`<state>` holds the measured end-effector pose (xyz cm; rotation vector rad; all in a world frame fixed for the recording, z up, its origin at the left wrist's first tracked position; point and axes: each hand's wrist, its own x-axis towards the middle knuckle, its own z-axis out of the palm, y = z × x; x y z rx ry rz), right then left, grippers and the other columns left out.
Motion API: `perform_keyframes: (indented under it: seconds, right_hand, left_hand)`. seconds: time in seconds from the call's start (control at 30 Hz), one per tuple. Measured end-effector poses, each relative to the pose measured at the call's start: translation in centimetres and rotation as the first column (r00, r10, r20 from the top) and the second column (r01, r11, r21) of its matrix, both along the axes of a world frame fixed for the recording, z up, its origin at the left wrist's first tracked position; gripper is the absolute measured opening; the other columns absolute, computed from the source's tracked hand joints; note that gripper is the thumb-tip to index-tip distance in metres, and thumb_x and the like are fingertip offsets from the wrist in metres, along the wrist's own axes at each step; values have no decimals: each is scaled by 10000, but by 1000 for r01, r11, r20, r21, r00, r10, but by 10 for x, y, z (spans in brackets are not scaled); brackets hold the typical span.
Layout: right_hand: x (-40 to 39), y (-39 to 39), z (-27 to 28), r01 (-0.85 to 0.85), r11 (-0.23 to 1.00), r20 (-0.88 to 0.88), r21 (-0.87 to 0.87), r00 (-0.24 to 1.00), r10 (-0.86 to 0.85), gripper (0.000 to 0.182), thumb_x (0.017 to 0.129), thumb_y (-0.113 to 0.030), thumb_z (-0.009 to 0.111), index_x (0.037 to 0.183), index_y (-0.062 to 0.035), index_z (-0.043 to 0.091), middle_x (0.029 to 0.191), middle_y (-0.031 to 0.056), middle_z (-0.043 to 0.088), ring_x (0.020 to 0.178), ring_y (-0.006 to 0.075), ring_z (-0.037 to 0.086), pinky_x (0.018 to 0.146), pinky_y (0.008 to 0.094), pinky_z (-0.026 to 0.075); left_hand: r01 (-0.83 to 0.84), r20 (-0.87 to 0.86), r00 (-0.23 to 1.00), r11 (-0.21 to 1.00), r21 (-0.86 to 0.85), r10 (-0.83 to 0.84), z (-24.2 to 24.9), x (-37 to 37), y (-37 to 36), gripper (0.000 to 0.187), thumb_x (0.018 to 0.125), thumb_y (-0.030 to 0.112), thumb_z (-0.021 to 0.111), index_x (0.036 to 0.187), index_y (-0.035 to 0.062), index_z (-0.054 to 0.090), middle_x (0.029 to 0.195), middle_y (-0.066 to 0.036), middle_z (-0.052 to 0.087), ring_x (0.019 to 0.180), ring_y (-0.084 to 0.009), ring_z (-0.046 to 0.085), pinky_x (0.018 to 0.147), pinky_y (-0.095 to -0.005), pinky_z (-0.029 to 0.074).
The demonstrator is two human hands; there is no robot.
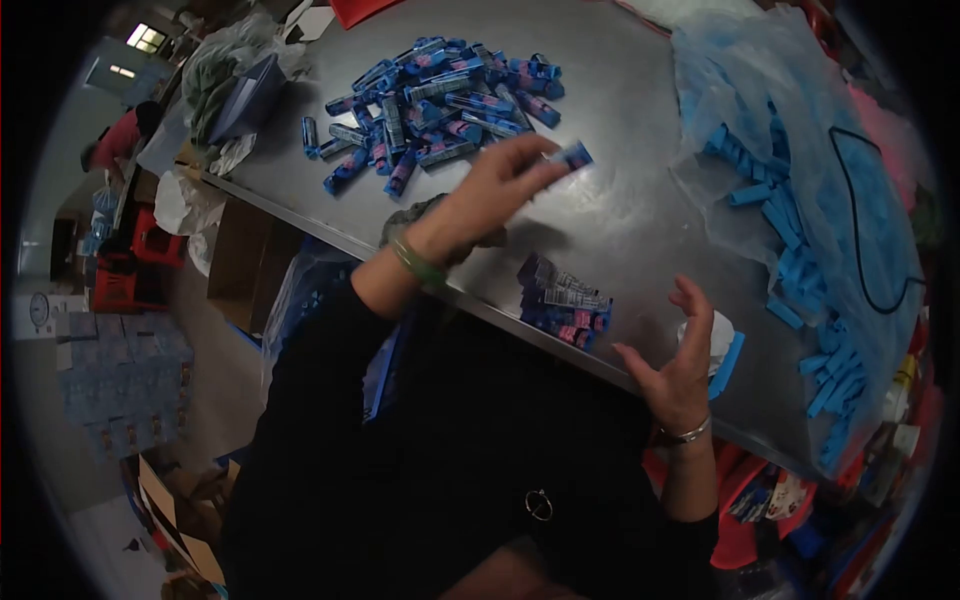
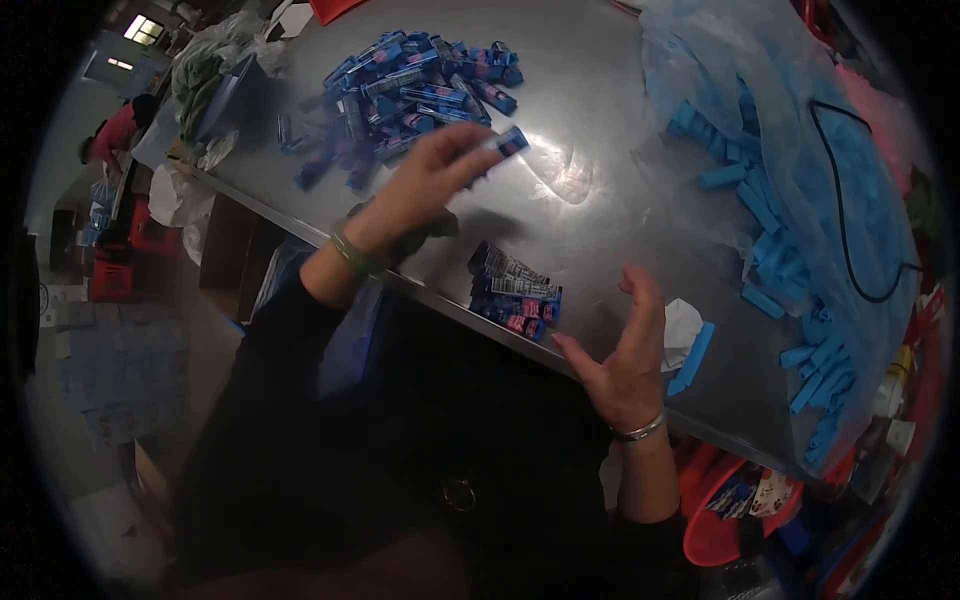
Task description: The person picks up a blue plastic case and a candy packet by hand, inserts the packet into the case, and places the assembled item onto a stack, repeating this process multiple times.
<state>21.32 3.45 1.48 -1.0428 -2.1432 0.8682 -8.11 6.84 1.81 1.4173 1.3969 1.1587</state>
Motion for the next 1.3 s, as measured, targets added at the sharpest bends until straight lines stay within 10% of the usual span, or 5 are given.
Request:
perform_keyframes:
  seconds: [0.3,0.4,0.6,0.77,1.3]
  right_hand:
    - [30,-7,-4,65,998,83,26,994,-67,766,658,-89,804,1310,-19,407,1329,188,402,1156,317,496,965,388,448]
    - [43,-4,-2,104,993,86,62,990,-109,682,703,-106,776,1283,-22,427,1310,199,408,1139,352,500,957,398,447]
    - [100,35,4,325,921,124,217,926,-356,365,812,-125,673,1131,-15,533,1157,179,521,1056,356,539,880,390,455]
    - [176,83,-19,492,813,213,312,798,-564,236,835,-117,623,1050,-26,583,1053,138,595,975,342,565,869,404,450]
    - [149,95,-52,126,870,547,476,733,-406,414,730,-69,689,1128,-67,573,1041,128,566,872,350,580,748,425,453]
  left_hand:
    - [-674,-748,298,686,275,593,10,-211,55,466,871,423,603,1174,69,604,952,-197,664,906,-338,642,778,-422,489]
    - [-440,-775,116,732,520,621,-18,-258,40,483,868,393,632,1214,58,586,1096,-206,622,1020,-338,607,867,-419,471]
    - [-136,-557,813,985,103,171,-6,-99,-46,327,864,125,662,1163,20,587,1111,-147,574,1030,-311,570,899,-384,448]
    - [170,-916,387,967,189,111,-20,-29,-88,377,812,41,649,1177,20,556,1122,-172,558,1052,-351,540,896,-402,446]
    - [87,-880,376,934,347,292,-12,-11,-74,197,719,90,731,857,56,594,938,-105,574,886,-305,537,757,-401,429]
